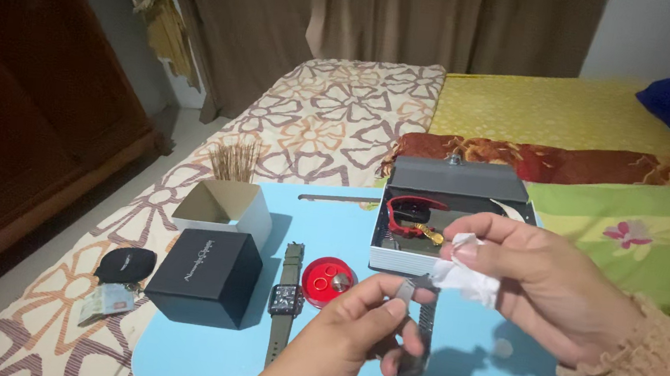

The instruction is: The person wipes a white watch with a cloth, places it in a black box, then wipes a silver bracelet and a beaded bracelet before putting them in a silver case. Finally, the person puts on a dark green smartwatch and adjusts the strap.

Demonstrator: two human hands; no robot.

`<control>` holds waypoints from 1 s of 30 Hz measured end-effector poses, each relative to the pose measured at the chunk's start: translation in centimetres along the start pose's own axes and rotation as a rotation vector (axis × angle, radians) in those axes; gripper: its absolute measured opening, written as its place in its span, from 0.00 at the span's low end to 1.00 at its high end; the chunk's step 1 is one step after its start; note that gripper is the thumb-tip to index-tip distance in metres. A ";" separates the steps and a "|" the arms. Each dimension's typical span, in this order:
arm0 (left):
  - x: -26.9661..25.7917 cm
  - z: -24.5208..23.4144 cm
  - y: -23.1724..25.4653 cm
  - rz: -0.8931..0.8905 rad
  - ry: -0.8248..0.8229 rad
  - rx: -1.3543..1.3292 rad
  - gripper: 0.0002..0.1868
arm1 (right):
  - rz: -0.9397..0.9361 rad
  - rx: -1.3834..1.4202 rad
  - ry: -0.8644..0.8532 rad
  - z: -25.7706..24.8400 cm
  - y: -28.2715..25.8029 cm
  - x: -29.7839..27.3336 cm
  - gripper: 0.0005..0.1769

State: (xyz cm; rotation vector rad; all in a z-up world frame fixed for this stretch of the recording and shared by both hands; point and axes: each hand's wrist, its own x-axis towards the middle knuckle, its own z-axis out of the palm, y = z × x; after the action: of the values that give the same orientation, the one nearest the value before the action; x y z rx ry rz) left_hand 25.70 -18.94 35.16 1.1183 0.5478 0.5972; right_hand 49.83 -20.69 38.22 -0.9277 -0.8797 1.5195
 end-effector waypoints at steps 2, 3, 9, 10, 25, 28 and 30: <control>0.0 0.5 0.2 0.048 0.008 0.058 0.12 | -0.022 -0.042 0.067 1.1 0.3 -0.3 0.14; 0.1 0.8 0.3 0.087 -0.002 0.059 0.12 | -0.028 -0.107 0.146 1.8 0.8 -0.5 0.13; -0.1 2.0 0.7 0.096 0.121 0.260 0.11 | -0.208 -0.655 0.260 2.8 1.5 0.1 0.11; 0.0 2.1 0.8 0.117 0.140 0.279 0.11 | -0.315 -0.753 0.250 2.3 1.5 0.4 0.11; 0.9 3.2 1.7 0.326 0.418 0.438 0.15 | 0.336 0.311 0.234 2.0 1.9 0.6 0.19; 0.8 2.9 1.6 0.428 0.294 0.616 0.14 | 0.325 0.208 0.217 3.0 1.4 0.1 0.13; 1.0 2.9 1.5 0.447 0.263 0.523 0.11 | 0.297 0.244 0.222 2.8 1.0 0.5 0.13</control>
State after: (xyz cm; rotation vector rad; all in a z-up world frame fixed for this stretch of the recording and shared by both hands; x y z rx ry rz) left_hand 28.13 -19.71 37.48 1.6920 0.7087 1.0351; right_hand 46.79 -20.43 38.42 -1.0542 -0.3985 1.6917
